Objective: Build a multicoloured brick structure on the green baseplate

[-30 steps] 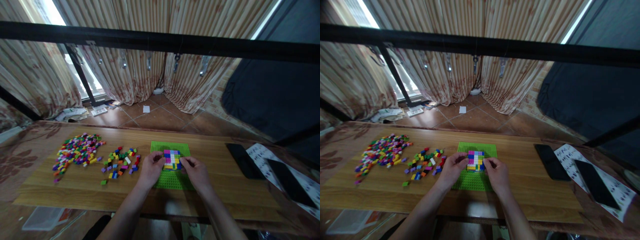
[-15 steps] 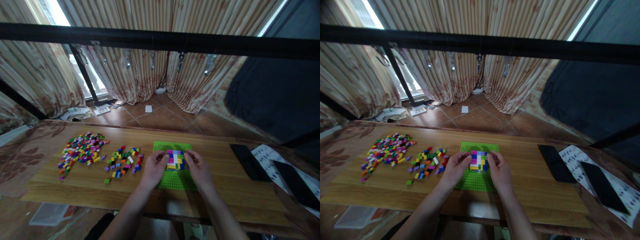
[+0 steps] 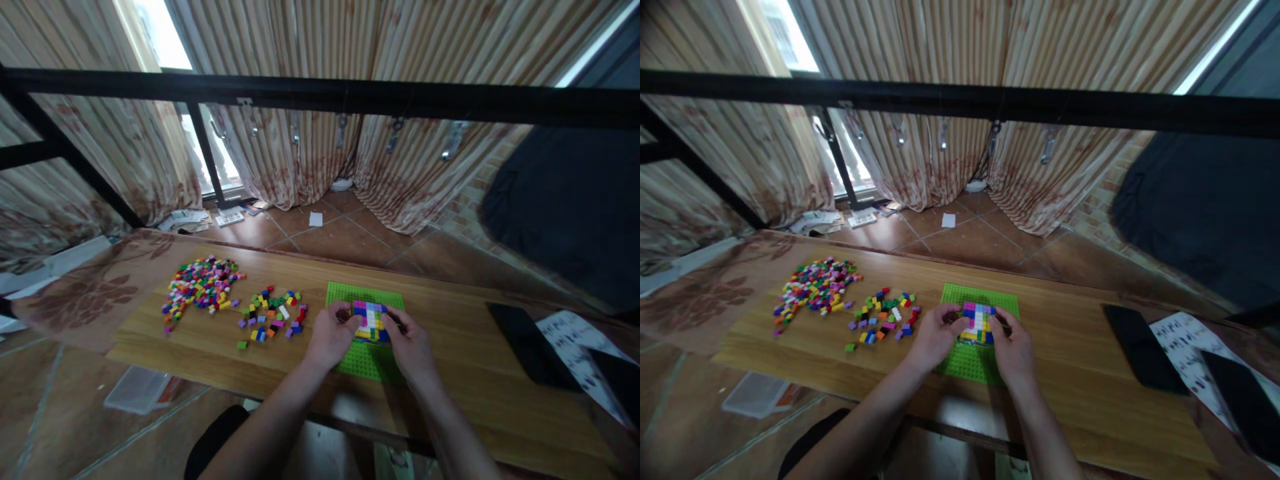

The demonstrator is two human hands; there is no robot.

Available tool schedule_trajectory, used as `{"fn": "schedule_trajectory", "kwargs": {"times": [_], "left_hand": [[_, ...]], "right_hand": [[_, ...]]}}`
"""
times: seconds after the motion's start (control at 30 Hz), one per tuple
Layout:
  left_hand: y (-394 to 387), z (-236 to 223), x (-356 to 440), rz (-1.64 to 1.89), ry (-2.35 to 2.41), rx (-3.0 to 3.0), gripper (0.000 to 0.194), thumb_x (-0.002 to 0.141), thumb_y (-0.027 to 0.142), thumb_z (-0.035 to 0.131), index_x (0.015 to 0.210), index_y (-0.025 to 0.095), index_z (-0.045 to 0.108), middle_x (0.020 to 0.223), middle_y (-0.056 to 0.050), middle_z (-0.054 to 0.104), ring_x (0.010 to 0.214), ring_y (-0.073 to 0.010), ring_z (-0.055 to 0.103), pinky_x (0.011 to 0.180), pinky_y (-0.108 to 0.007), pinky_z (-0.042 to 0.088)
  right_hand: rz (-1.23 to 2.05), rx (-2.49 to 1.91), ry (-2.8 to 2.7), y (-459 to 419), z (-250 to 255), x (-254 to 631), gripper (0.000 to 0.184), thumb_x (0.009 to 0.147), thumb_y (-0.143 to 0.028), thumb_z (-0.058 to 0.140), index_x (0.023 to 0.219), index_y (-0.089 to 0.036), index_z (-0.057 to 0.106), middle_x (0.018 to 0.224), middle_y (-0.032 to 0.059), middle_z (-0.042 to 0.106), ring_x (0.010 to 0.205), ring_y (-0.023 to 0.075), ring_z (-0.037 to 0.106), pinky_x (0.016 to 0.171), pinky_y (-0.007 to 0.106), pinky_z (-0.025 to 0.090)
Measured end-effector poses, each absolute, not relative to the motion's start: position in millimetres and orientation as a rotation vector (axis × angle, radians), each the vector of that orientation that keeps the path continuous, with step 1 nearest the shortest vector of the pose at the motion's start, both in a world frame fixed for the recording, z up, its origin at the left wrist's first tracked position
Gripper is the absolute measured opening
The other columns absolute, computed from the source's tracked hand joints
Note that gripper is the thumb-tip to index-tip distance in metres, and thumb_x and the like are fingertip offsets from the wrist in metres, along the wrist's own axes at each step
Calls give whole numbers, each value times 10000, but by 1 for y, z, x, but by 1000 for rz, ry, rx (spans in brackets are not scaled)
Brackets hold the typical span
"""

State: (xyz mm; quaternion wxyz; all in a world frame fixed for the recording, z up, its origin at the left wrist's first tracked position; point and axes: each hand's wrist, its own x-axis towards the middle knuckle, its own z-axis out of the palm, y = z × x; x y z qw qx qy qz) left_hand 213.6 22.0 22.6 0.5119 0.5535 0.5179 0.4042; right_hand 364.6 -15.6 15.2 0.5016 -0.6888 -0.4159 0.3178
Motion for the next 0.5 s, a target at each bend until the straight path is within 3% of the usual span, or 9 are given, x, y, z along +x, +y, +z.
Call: {"fn": "schedule_trajectory", "kwargs": {"times": [0.13,0.27,0.5], "left_hand": [[16,27,212,988,1287,1358,290,754,319,631,973,130,659,773,-38,666,666,-135,574,600,-235,444],[15,35,208,1035,1279,1387,274,819,372,553,906,142,675,751,-42,666,666,-143,573,593,-240,436],[20,36,196,1083,1240,1341,196,789,234,521,842,156,693,742,-21,673,674,-136,578,628,-237,444]], "right_hand": [[736,-1732,-1043,-17,17,368,554,747,-562,583,1103,-146,667,1011,122,713,835,248,662,729,379,521],[431,-1898,-1043,-19,29,367,517,776,-560,552,1096,-175,681,1008,121,711,856,268,655,793,423,491],[295,-1759,-969,-19,43,339,460,810,-530,542,1052,-167,688,966,109,707,885,269,652,825,401,500]]}}
